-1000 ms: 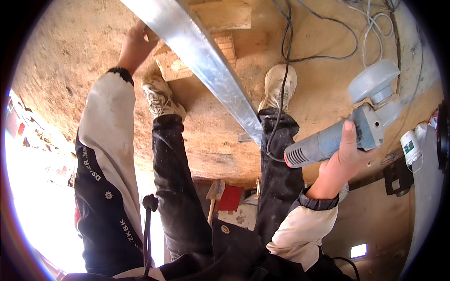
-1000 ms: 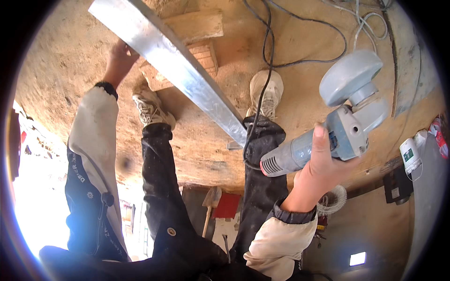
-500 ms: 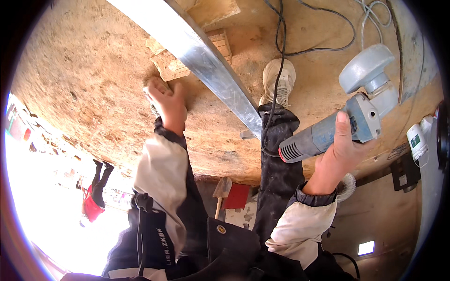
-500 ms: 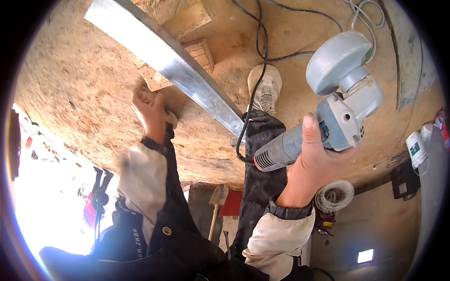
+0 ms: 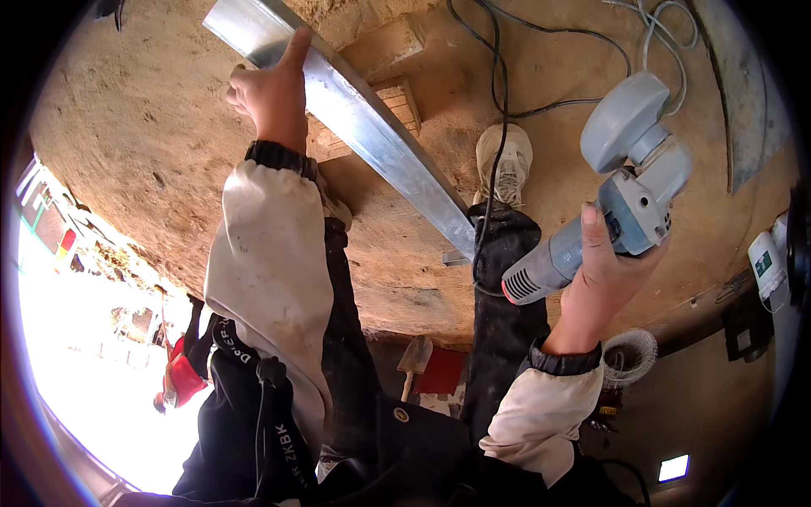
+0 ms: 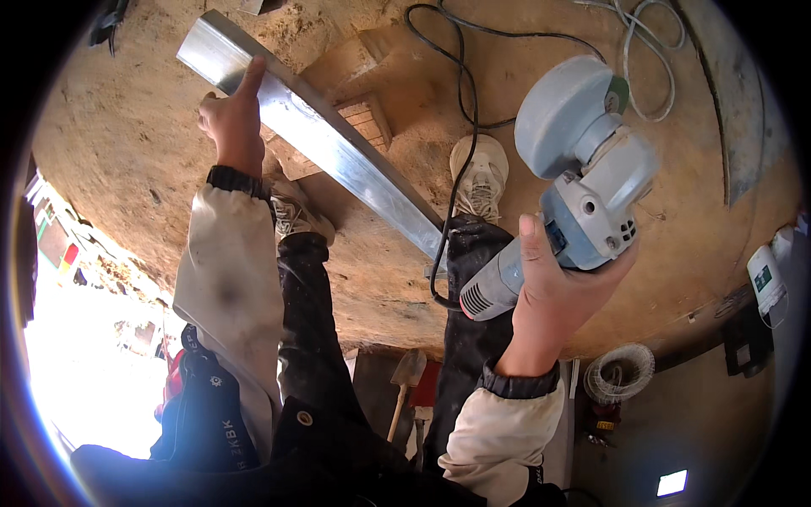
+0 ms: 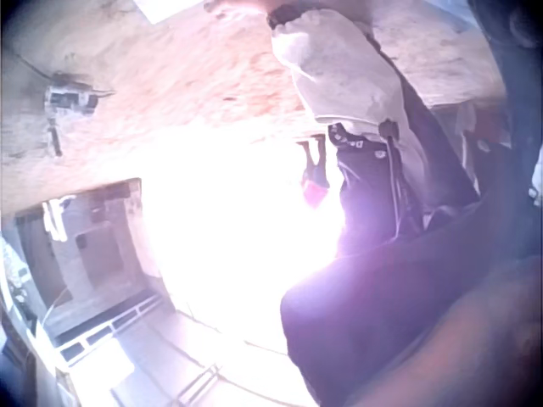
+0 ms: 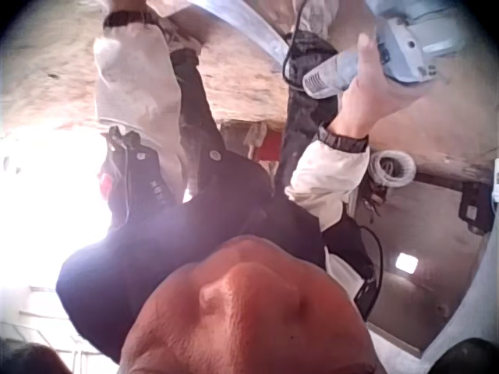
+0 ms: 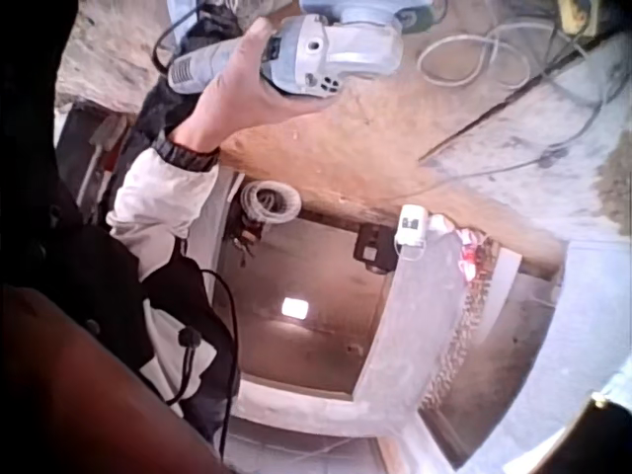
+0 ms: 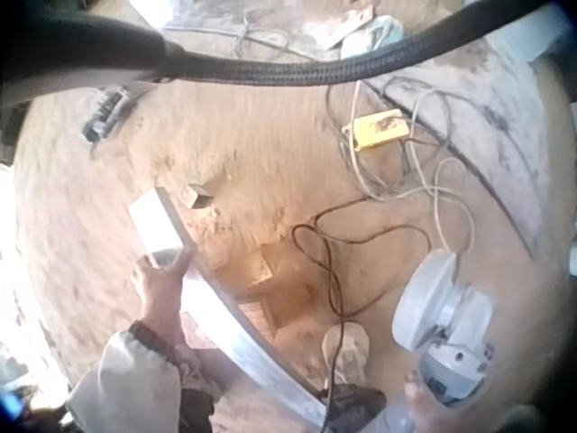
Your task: The person uses an angle grinder to cut a long curved metal bar into several shorter pieces. The person repeatedly positions the bar, cuts it, and repositions it for subsequent cuts, producing multiple cut segments on the ground.
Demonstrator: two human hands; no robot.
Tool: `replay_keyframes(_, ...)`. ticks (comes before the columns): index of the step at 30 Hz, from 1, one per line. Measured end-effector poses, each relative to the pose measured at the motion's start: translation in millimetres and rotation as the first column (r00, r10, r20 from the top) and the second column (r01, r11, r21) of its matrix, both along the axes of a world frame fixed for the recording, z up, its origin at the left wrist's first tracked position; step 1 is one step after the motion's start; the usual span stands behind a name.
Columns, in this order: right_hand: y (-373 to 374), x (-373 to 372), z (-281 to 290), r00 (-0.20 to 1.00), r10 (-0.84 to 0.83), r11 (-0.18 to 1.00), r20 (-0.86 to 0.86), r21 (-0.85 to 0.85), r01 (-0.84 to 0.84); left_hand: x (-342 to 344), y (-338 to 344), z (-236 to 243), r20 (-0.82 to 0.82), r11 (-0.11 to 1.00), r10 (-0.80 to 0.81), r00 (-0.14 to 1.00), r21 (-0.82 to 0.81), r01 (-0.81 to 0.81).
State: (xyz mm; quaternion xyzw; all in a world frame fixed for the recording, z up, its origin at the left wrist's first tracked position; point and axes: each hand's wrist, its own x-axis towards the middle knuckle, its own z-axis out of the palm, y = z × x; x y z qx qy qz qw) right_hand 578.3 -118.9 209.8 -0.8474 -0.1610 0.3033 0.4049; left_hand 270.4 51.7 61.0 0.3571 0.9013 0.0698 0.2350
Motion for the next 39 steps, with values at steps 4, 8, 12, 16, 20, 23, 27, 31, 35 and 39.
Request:
replay_keyframes(4,3,-4,6,0.999,-0.029,1.000,-0.037,-0.001,0.029,-13,8,-22,0.009,0.998,-0.025,1.000,-0.066,0.026)
replay_keyframes(8,-4,2,2,0.999,-0.053,0.999,0.008,0.000,0.053,8,2,6,0.078,0.996,0.063,0.995,-0.063,-0.059)
replay_keyframes(12,-8,3,0,0.992,-0.111,0.994,-0.059,0.015,0.113,19,10,-4,-0.054,0.987,0.041,0.998,-0.153,-0.048)
replay_keyframes(16,-8,4,1,0.980,-0.165,0.986,-0.114,0.019,0.168,14,17,-5,-0.083,0.984,-0.007,0.996,-0.180,-0.008)
replay_keyframes(20,-5,2,1,0.989,-0.124,0.991,-0.078,0.043,0.128,-22,7,-27,0.208,0.997,0.069,0.976,-0.029,-0.065)
replay_keyframes(23,-5,2,-1,0.997,-0.070,0.996,-0.029,0.048,0.071,-36,-1,-14,0.601,0.999,-0.003,0.799,0.044,-0.029)
replay_keyframes(27,4,2,3,0.991,-0.094,0.995,-0.091,0.033,0.097,-62,-12,-3,0.813,0.989,-0.113,0.571,0.149,-0.016)
replay_keyframes(31,11,-5,5,0.991,-0.076,0.996,-0.107,0.035,0.080,-58,-9,-7,0.735,0.984,-0.179,0.654,0.145,0.105)
replay_keyframes(35,13,-14,3,0.993,0.001,0.998,-0.119,0.067,0.007,-27,4,-13,0.636,0.966,-0.237,0.734,0.076,0.246)
replay_keyframes(39,18,-17,-3,0.989,0.038,0.994,-0.141,0.109,-0.022,4,15,-9,0.627,0.992,-0.102,0.772,0.006,0.127)
